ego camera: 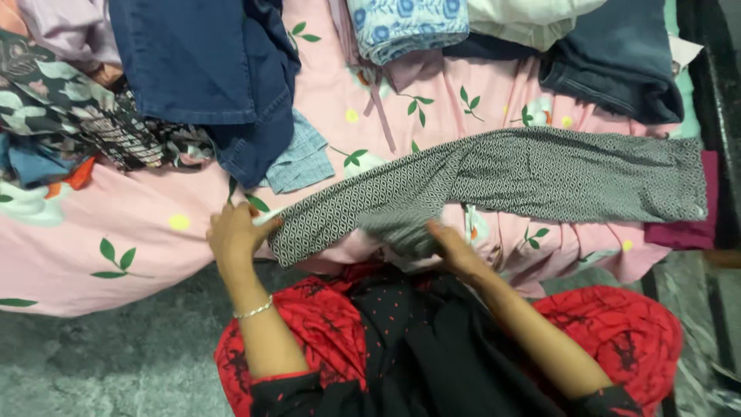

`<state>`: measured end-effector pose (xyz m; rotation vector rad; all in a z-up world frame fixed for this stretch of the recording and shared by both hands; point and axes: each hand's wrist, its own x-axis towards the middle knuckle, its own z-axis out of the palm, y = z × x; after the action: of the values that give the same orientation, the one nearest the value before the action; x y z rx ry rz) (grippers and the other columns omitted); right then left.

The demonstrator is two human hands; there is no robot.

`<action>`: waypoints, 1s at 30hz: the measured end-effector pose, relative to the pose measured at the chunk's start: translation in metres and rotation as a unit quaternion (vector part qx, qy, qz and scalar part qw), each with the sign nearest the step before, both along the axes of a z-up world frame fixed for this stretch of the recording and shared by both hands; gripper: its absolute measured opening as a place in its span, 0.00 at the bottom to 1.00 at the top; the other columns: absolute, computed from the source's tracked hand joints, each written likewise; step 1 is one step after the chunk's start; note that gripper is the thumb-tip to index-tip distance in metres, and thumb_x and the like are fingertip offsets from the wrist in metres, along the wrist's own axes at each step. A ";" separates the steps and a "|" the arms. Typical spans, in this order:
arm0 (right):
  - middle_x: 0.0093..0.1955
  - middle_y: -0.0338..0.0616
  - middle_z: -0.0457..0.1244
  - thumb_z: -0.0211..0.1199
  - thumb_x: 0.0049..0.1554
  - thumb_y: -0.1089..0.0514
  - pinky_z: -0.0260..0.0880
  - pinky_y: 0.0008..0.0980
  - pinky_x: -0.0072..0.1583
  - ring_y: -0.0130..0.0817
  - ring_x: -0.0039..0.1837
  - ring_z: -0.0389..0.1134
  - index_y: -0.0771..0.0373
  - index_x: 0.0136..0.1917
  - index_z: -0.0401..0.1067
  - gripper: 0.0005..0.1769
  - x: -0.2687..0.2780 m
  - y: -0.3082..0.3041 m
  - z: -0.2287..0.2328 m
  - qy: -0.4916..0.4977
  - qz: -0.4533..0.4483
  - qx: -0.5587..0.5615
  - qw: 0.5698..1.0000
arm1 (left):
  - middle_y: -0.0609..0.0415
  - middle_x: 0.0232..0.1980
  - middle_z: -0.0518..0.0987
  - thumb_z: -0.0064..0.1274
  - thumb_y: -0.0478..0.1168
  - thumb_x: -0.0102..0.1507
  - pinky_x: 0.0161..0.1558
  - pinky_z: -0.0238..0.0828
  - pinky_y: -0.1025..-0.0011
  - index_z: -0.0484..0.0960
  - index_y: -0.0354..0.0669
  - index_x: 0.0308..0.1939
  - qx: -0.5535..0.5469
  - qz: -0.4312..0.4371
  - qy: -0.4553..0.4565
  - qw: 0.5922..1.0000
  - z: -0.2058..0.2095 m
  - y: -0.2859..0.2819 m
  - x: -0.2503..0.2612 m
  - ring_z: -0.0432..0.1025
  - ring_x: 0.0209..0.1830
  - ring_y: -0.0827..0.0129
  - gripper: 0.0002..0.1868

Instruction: The person folds a patterned garment by hand on a bed, smoothing the fabric and tucking the ends to create a compact bundle.

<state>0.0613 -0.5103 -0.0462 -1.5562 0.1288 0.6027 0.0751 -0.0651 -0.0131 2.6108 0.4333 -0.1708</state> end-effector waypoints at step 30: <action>0.73 0.61 0.60 0.42 0.60 0.37 0.57 0.65 0.75 0.63 0.74 0.60 0.68 0.72 0.64 0.39 -0.045 -0.434 0.122 -0.169 -0.633 0.438 0.616 | 0.48 0.40 0.78 0.57 0.36 0.64 0.45 0.69 0.64 0.79 0.41 0.46 -0.155 -0.077 -0.253 0.952 0.006 -0.011 -0.004 0.74 0.42 0.59 0.07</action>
<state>0.0162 -0.9439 0.0762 -0.2921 0.5031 -0.7284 0.0710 -0.0759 -0.0070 2.2609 0.0151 0.3489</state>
